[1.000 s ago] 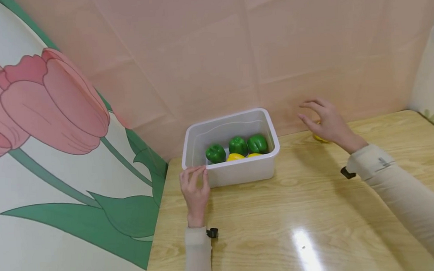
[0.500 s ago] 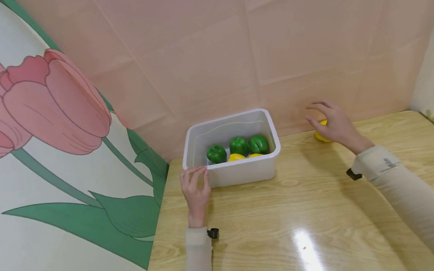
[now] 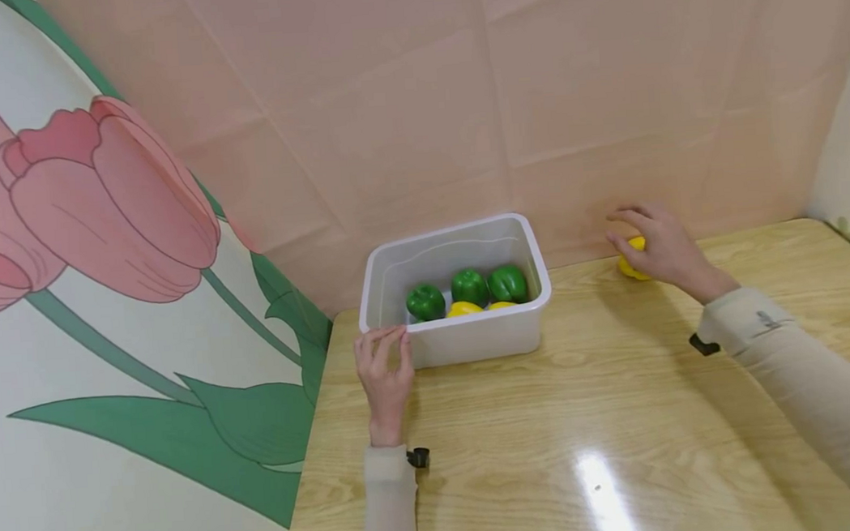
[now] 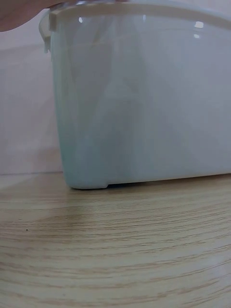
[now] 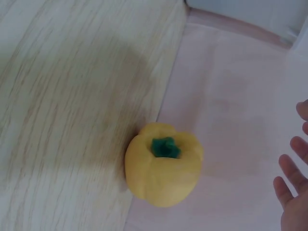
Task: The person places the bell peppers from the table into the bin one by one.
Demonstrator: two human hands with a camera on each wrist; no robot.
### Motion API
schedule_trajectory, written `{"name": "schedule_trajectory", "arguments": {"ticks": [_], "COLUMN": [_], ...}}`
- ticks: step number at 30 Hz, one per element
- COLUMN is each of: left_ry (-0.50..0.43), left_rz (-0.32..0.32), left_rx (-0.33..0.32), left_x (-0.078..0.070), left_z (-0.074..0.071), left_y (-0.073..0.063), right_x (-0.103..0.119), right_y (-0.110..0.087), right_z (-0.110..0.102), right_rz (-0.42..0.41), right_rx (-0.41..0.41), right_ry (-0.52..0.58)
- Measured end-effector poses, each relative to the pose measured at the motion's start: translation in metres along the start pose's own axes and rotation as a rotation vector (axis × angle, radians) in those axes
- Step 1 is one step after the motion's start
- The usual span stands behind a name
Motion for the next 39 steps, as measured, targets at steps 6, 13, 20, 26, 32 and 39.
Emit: {"name": "schedule_trajectory", "arguments": {"ticks": [6, 13, 20, 26, 32, 39], "left_ry": [-0.005, -0.002, 0.005, 0.006, 0.008, 0.003], "left_rz": [-0.007, -0.005, -0.002, -0.002, -0.012, -0.017], "left_rx": [0.004, 0.012, 0.007, 0.002, 0.008, 0.012], "left_x": [0.001, 0.002, 0.002, 0.001, 0.0, 0.001], "left_z": [0.0, 0.001, 0.001, 0.0, 0.0, 0.001], "left_y": [-0.001, -0.001, -0.001, -0.001, -0.002, -0.002], "right_x": [-0.006, -0.011, -0.019, -0.025, -0.028, -0.04], "right_y": [-0.003, -0.006, -0.012, -0.016, -0.02, -0.025], "right_z": [0.004, 0.005, 0.01, 0.013, 0.014, 0.018], "right_rz": [0.004, 0.007, 0.001, -0.001, 0.0, 0.058], "right_rx": [0.039, 0.049, 0.045, 0.048, 0.048, 0.106], "right_ry": [-0.021, -0.025, -0.031, -0.036, -0.043, -0.071]}}
Point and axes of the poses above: each hand's wrist, its own y-axis towards the middle knuckle, its own z-axis out of the palm, x = y × z, the point moved 8 cm from there along y, towards the middle knuckle, and after that the axes turned 3 degrees about x, right-handed, at the moved point
